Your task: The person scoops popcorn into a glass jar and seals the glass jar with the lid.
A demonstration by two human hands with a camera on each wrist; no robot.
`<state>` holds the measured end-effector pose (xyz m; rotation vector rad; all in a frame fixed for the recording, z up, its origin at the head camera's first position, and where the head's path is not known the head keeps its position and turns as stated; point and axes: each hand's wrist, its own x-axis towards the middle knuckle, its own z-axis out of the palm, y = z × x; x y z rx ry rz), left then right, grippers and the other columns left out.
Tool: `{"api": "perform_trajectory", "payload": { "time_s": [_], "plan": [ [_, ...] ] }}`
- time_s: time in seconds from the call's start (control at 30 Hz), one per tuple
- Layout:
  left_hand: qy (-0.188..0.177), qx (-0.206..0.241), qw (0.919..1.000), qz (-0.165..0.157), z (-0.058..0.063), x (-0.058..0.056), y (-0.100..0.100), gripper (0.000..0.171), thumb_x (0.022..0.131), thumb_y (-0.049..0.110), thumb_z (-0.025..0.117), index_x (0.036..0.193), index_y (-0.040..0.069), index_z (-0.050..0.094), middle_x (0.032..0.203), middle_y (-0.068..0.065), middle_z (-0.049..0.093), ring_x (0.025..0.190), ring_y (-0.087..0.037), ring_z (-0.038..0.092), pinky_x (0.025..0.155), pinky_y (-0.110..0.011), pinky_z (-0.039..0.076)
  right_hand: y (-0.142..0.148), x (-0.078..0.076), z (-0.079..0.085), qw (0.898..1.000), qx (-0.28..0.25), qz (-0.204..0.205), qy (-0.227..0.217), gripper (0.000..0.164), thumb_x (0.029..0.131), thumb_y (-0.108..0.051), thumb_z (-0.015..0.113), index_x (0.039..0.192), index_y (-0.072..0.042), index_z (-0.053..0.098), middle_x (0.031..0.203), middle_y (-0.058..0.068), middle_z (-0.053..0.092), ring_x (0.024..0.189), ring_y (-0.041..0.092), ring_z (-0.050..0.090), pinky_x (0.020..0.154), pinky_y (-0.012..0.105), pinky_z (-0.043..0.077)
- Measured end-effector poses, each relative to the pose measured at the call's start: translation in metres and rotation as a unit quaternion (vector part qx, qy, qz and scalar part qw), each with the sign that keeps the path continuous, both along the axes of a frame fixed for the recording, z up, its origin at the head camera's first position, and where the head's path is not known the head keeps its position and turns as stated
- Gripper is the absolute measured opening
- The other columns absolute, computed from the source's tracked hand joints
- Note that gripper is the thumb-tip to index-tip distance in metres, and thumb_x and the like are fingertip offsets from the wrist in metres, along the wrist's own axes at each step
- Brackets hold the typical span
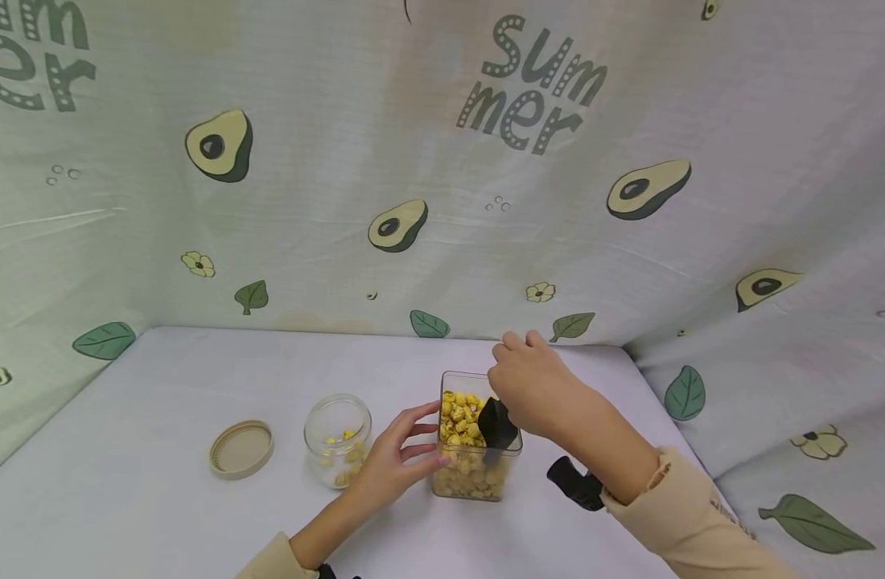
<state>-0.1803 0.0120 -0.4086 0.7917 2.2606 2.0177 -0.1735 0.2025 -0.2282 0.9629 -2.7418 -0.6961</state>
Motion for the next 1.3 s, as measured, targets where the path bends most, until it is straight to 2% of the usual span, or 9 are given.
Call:
{"api": "perform_trajectory", "payload": {
  "time_s": [0.17,0.33,0.43,0.57,0.73,0.9,1.03,1.17,1.3],
  "plan": [
    [0.000,0.001,1.0000,-0.001,0.000,0.000,0.000,0.063,0.083,0.024,0.071,0.139,0.020,0.040,0.136,-0.004,0.043,0.117,-0.026,0.051,0.092,-0.030,0.051,0.000,0.000,-0.003,1.000,0.009,0.007,0.018,0.022,0.066,-0.003,0.076,0.067,-0.015,0.057,0.068,-0.002,0.040,0.073,0.018,0.032,0.065,0.032,0.024],
    [0.000,0.001,1.0000,0.000,0.000,0.001,0.000,0.064,0.083,0.024,0.071,0.139,0.020,0.040,0.136,-0.005,0.044,0.117,-0.026,0.051,0.092,-0.030,0.052,0.005,-0.004,-0.008,1.000,-0.016,-0.002,-0.021,0.020,0.068,-0.007,0.078,0.070,-0.018,0.061,0.070,-0.004,0.044,0.073,0.016,0.036,0.065,0.030,0.027],
    [0.005,0.005,1.0000,-0.001,-0.002,0.001,0.001,0.064,0.083,0.022,0.071,0.139,0.020,0.040,0.136,-0.005,0.044,0.116,-0.026,0.052,0.091,-0.030,0.052,0.012,-0.004,-0.017,0.999,-0.033,-0.006,-0.041,0.020,0.069,-0.008,0.078,0.072,-0.019,0.062,0.071,-0.006,0.046,0.071,0.015,0.038,0.064,0.029,0.028],
    [0.007,0.010,0.9999,-0.004,-0.002,0.001,0.003,0.064,0.083,0.022,0.071,0.139,0.019,0.041,0.136,-0.006,0.043,0.115,-0.027,0.052,0.091,-0.029,0.052,0.019,0.000,-0.028,0.998,-0.055,0.000,-0.038,0.020,0.068,-0.008,0.078,0.072,-0.019,0.061,0.070,-0.006,0.046,0.069,0.014,0.038,0.063,0.028,0.027],
    [0.002,0.012,0.9999,0.001,-0.002,0.000,0.002,0.063,0.082,0.021,0.072,0.138,0.019,0.042,0.136,-0.006,0.044,0.115,-0.026,0.052,0.091,-0.030,0.052,0.020,0.002,-0.031,0.997,-0.073,0.001,-0.033,0.019,0.067,-0.006,0.078,0.074,-0.018,0.064,0.071,-0.006,0.046,0.069,0.014,0.037,0.063,0.027,0.027],
    [0.002,0.014,0.9999,0.003,-0.004,-0.001,0.002,0.064,0.082,0.018,0.072,0.138,0.019,0.041,0.136,-0.006,0.044,0.115,-0.027,0.052,0.091,-0.032,0.052,0.019,0.002,-0.032,0.998,-0.043,-0.004,-0.035,0.019,0.065,-0.003,0.077,0.071,-0.016,0.065,0.069,-0.004,0.045,0.068,0.015,0.034,0.062,0.027,0.025],
    [0.002,0.014,0.9999,0.000,-0.004,-0.001,0.001,0.064,0.082,0.018,0.072,0.138,0.018,0.041,0.137,-0.007,0.043,0.116,-0.028,0.052,0.092,-0.033,0.052,0.021,0.003,-0.033,1.000,-0.017,0.016,-0.012,0.019,0.065,-0.002,0.075,0.071,-0.014,0.062,0.070,-0.003,0.045,0.068,0.016,0.034,0.061,0.027,0.024],
    [0.003,0.009,1.0000,0.001,-0.003,-0.002,0.001,0.063,0.082,0.021,0.072,0.137,0.018,0.042,0.137,-0.006,0.043,0.117,-0.028,0.051,0.092,-0.032,0.052,0.025,0.003,-0.036,0.999,-0.016,0.031,0.001,0.017,0.069,-0.005,0.075,0.079,-0.015,0.066,0.074,-0.003,0.048,0.069,0.015,0.037,0.061,0.026,0.025],
    [0.005,0.010,0.9999,-0.003,-0.002,0.000,0.002,0.062,0.082,0.021,0.071,0.137,0.016,0.043,0.137,-0.007,0.044,0.116,-0.029,0.052,0.092,-0.032,0.052,0.030,0.004,-0.035,0.999,-0.027,0.020,-0.017,0.016,0.072,-0.010,0.076,0.084,-0.019,0.068,0.074,-0.005,0.047,0.070,0.014,0.037,0.062,0.026,0.025]
  ]
}}
